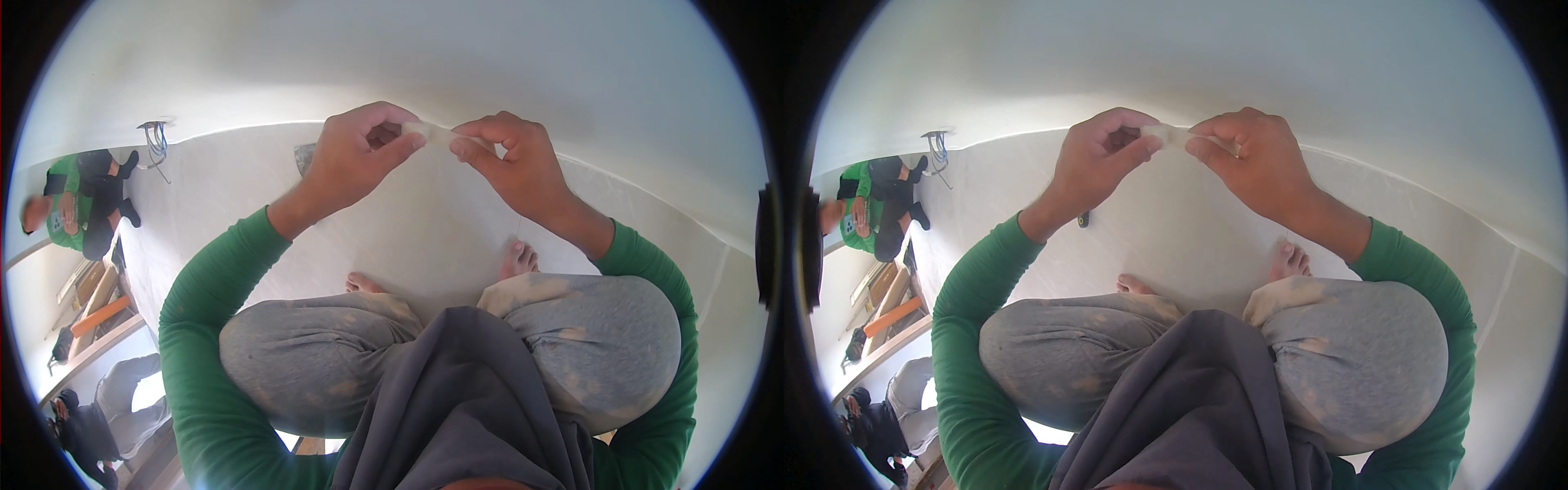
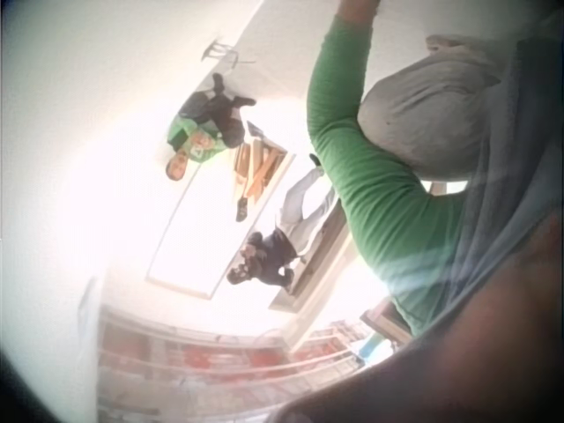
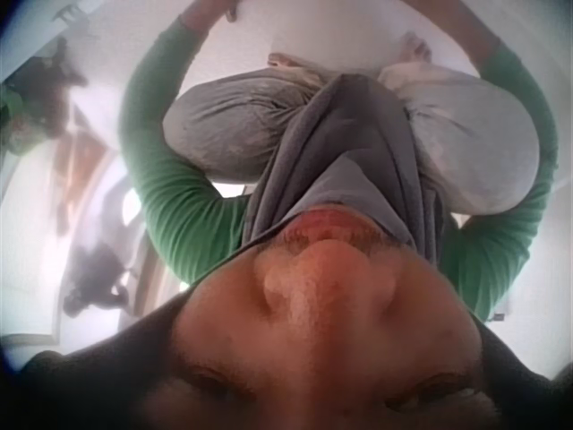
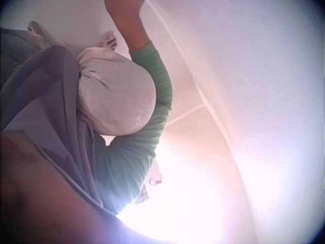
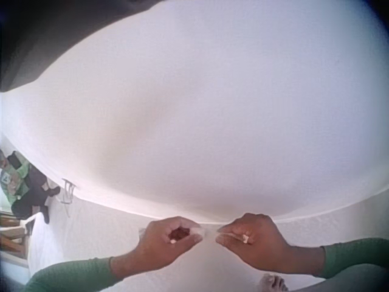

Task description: The person sits on the floor and applies a strip of white wallpaper to the wall using a putty knife to smooth it out. They carefully align the strip and press it against the surface to remove air bubbles.

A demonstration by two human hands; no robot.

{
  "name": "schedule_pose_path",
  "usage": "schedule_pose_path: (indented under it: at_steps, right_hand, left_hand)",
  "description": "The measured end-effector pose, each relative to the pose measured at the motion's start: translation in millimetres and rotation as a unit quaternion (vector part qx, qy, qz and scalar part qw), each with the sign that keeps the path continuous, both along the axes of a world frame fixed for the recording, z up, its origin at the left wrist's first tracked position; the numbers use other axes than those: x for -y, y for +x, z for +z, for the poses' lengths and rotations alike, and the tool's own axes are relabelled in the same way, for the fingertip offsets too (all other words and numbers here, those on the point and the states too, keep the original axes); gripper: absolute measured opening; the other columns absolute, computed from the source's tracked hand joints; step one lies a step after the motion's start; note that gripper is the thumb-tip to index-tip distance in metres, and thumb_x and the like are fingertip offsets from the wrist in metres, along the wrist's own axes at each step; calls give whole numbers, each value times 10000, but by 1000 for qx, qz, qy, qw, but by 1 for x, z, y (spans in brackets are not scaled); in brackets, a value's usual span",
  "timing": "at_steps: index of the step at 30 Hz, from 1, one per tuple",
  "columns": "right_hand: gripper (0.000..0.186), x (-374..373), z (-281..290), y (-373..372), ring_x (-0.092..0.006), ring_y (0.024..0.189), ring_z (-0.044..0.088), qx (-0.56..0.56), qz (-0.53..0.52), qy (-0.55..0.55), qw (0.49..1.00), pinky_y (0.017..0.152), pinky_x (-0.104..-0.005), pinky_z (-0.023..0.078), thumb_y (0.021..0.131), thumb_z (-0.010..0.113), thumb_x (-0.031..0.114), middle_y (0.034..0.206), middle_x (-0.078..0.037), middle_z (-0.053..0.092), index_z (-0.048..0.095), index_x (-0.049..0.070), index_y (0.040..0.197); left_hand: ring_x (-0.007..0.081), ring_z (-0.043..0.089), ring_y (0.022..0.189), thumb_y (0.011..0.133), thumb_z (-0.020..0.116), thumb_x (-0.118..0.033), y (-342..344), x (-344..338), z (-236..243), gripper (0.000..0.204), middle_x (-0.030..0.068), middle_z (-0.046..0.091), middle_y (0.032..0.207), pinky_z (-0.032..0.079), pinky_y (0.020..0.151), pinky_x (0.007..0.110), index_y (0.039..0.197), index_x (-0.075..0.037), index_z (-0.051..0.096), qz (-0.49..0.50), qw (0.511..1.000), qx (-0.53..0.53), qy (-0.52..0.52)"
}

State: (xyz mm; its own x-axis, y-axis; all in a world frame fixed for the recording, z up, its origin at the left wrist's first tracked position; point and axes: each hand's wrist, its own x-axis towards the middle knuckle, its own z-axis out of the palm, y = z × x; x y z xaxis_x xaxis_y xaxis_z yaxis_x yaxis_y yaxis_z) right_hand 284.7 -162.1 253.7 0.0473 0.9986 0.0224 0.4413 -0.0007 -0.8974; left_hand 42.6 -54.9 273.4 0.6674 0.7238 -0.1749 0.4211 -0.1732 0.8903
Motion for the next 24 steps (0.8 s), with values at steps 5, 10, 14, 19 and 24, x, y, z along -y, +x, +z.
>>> schedule_pose_path:
  at_steps: [5,10,14,19,24]
  right_hand:
    - [151,1,-1,1,-179,784,624,-9,-5,45,999,729,-343,493,966,831,155,852,-79,743,844,58,1081]
    - [78,-7,1,-10,-247,742,634,0,9,162,987,726,-398,499,930,823,161,742,-48,703,847,115,987]
    - [22,-8,5,-14,-216,748,612,129,32,240,962,800,-414,473,906,821,141,742,7,692,811,138,925]
    - [85,-11,6,-17,-197,822,598,250,43,336,907,842,-423,472,843,791,104,771,25,653,772,108,925]
    - [173,-11,11,-11,-220,849,593,389,81,389,831,862,-409,500,727,727,93,793,-25,625,742,32,888]
  left_hand:
    - [118,726,914,1064,747,-167,1,2,-5,271,51,772,1007,600,851,278,1260,18,723,42,998,35,16]
    - [133,721,957,1084,720,-167,11,6,-8,248,65,778,1069,597,894,294,1253,15,724,78,992,92,-46]
    - [136,715,968,1092,724,-193,18,9,-8,253,64,776,1078,593,908,302,1233,17,726,98,986,112,-77]
    - [146,719,980,1090,735,-207,31,15,-5,252,69,764,1075,609,917,335,1210,15,721,143,969,120,-162]
    - [157,733,961,1072,750,-204,37,18,-4,254,88,758,1032,632,937,331,1129,41,718,194,918,207,-277]
